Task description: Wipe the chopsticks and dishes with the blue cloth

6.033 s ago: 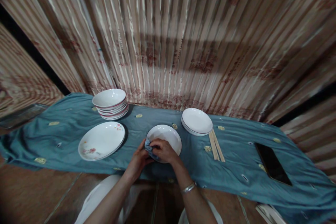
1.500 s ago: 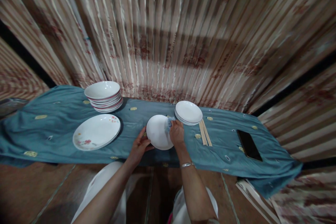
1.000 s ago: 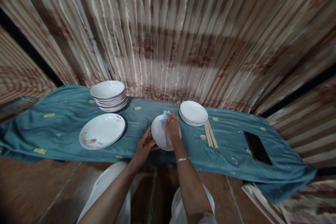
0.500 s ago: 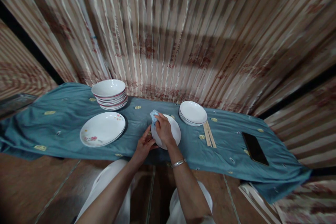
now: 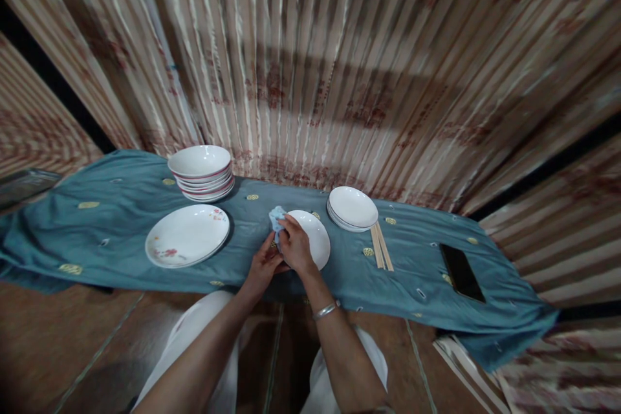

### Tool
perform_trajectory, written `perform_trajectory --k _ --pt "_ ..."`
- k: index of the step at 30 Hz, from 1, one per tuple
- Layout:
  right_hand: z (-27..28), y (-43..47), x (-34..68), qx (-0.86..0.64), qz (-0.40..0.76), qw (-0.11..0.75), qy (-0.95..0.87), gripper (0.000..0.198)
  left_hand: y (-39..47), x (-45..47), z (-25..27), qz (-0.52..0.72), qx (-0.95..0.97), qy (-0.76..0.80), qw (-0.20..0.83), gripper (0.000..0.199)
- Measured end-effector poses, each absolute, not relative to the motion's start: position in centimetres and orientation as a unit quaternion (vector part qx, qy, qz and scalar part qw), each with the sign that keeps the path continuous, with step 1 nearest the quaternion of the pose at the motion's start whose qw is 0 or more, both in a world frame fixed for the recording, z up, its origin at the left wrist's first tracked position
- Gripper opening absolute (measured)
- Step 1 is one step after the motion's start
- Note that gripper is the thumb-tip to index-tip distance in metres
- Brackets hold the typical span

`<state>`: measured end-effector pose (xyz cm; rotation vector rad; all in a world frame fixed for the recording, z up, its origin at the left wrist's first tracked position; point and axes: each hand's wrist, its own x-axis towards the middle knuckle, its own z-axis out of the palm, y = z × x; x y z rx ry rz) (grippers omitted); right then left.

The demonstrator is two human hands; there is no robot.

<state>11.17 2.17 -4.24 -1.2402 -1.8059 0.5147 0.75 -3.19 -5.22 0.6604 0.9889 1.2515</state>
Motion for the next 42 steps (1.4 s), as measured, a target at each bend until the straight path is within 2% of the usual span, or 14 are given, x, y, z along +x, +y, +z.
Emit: perform_trajectory --k 6,13,23,34,42 --pt "-4.5 1.8 11.3 -0.497 0.244 0.433 -0.711 0.033 -3.4 0.9 -4.5 0.556 0.276 0.440 0.649 0.084" --pt "-4.2 1.3 11.9 -0.481 0.320 0.422 -0.699 0.028 -3.4 0.8 -4.6 0.553 0.259 0.447 0.654 0.084" --pt "-4.6 1.3 13.8 -0.423 0.441 0.389 -0.689 0.018 -3.2 0.4 -4.8 0.547 0.282 0.437 0.656 0.068" --pt "-4.6 0.7 16.0 -0.418 0.523 0.298 -0.680 0.019 -3.2 0.5 -4.3 0.552 0.265 0.440 0.657 0.077" --pt "-4.4 -0.2 17.3 -0.436 0.484 0.255 -0.714 0.018 -3.0 0.5 -4.2 0.551 0.285 0.441 0.648 0.080"
